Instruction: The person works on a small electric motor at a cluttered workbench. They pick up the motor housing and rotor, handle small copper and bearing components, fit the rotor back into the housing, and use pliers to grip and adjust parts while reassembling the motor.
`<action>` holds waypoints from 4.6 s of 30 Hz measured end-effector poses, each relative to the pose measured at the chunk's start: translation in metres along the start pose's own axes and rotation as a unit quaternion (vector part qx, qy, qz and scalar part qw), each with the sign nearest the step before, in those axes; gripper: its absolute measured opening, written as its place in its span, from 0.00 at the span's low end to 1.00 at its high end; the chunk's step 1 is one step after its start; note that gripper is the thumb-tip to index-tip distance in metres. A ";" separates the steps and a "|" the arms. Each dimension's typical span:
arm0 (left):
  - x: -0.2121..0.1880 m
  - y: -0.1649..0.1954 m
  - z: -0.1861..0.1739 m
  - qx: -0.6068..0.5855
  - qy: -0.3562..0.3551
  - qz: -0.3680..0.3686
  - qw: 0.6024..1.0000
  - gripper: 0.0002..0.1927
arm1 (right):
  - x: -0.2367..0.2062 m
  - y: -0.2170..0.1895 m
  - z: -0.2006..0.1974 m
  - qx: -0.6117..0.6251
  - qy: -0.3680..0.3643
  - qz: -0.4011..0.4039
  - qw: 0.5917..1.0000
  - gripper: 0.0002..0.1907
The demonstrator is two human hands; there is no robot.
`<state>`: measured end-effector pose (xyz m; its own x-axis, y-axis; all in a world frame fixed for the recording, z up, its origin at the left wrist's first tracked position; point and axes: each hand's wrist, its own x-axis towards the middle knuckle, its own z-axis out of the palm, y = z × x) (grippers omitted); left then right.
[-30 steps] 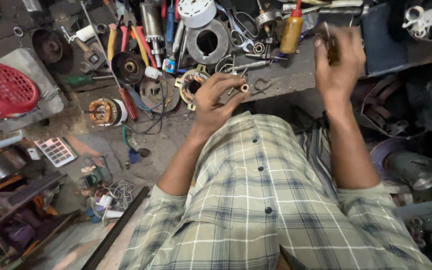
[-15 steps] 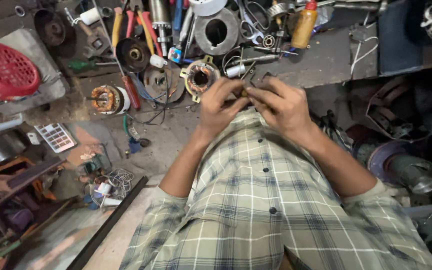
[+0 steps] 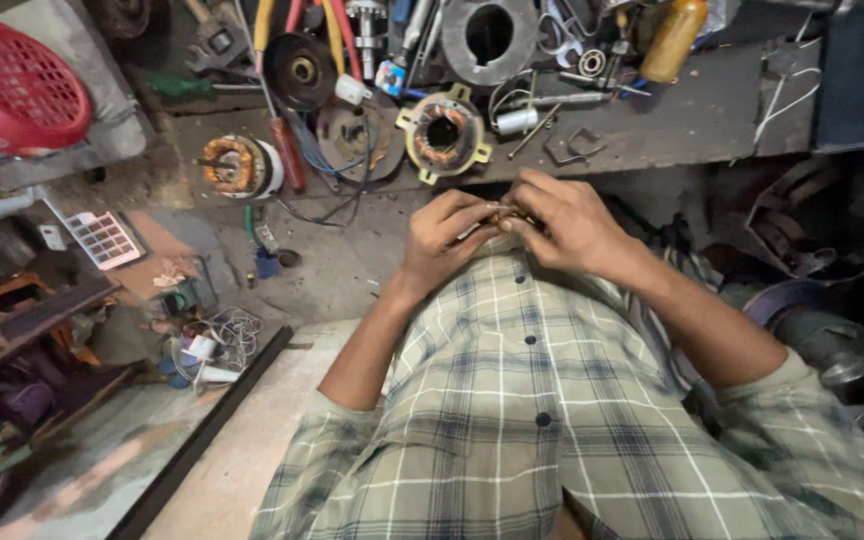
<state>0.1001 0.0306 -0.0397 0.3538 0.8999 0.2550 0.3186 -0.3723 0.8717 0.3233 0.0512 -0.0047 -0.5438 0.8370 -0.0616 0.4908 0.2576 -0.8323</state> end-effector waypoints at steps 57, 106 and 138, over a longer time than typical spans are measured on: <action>-0.070 -0.140 -0.235 0.220 0.220 -0.186 0.932 0.13 | 0.276 -0.057 0.222 0.007 -0.009 -0.186 0.983 0.15; -0.093 -0.146 -0.187 -0.447 0.321 -0.401 0.732 0.26 | 0.222 -0.043 0.213 0.096 0.086 -0.208 0.970 0.18; 0.197 0.020 0.172 -0.563 0.057 -0.388 0.728 0.25 | -0.004 0.103 -0.205 -0.036 0.295 -0.242 0.924 0.28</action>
<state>0.3271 0.1615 -0.0441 0.3561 0.7769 -0.5192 -0.5608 0.6221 0.5463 0.5160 0.1731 0.0226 -0.2559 0.7280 0.6360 0.3431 0.6835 -0.6443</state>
